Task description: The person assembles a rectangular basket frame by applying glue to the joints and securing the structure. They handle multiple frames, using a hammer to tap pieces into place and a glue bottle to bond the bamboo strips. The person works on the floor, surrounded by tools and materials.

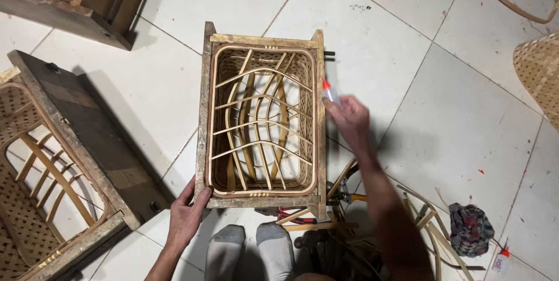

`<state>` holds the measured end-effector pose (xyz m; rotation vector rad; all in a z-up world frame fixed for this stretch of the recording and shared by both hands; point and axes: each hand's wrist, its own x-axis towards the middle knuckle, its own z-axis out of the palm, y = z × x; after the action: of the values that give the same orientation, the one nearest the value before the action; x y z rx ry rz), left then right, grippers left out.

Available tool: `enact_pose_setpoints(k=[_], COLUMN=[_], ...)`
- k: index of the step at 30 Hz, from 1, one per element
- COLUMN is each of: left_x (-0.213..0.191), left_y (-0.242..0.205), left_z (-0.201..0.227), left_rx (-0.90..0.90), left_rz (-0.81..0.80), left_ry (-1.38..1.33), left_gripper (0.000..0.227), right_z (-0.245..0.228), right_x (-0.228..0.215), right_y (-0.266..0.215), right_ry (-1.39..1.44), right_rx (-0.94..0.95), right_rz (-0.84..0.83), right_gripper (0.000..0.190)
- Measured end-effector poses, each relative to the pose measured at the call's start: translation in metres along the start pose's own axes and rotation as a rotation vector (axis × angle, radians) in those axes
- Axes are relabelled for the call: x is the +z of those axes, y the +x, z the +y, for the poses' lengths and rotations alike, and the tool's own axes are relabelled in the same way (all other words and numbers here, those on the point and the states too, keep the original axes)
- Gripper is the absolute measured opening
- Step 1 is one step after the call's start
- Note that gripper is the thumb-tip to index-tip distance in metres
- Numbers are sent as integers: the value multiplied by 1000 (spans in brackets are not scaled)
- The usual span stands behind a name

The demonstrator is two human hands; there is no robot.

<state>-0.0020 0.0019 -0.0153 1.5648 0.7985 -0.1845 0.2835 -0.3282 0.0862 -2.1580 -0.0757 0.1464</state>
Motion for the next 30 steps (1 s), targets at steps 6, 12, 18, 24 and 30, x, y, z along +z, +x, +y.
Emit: enact_pose_setpoints(k=[6,12,18,24,30], left_x=[1,0,1,1,1], left_y=[-1,2,2,-5,-4], left_z=[-3,-11,-2,9,8], left_rx=[14,28,-137,-121,21], left_rz=[-11,-5,-2,-18,-26], left_ry=[-20,6,47,-48,-63], left_gripper=[78,76,75,74,72], right_z=[-32,-46,-45,-45,-52], right_x=[-22,-17,-9,-3,-7], right_y=[63,92,103,112,119], right_ry=[-616,-722,-770,-842,-875], right_rx=[-334,-429,-523,-627,-675], right_rz=[94,98,92,106,84], right_gripper=[48,44,43,38,34])
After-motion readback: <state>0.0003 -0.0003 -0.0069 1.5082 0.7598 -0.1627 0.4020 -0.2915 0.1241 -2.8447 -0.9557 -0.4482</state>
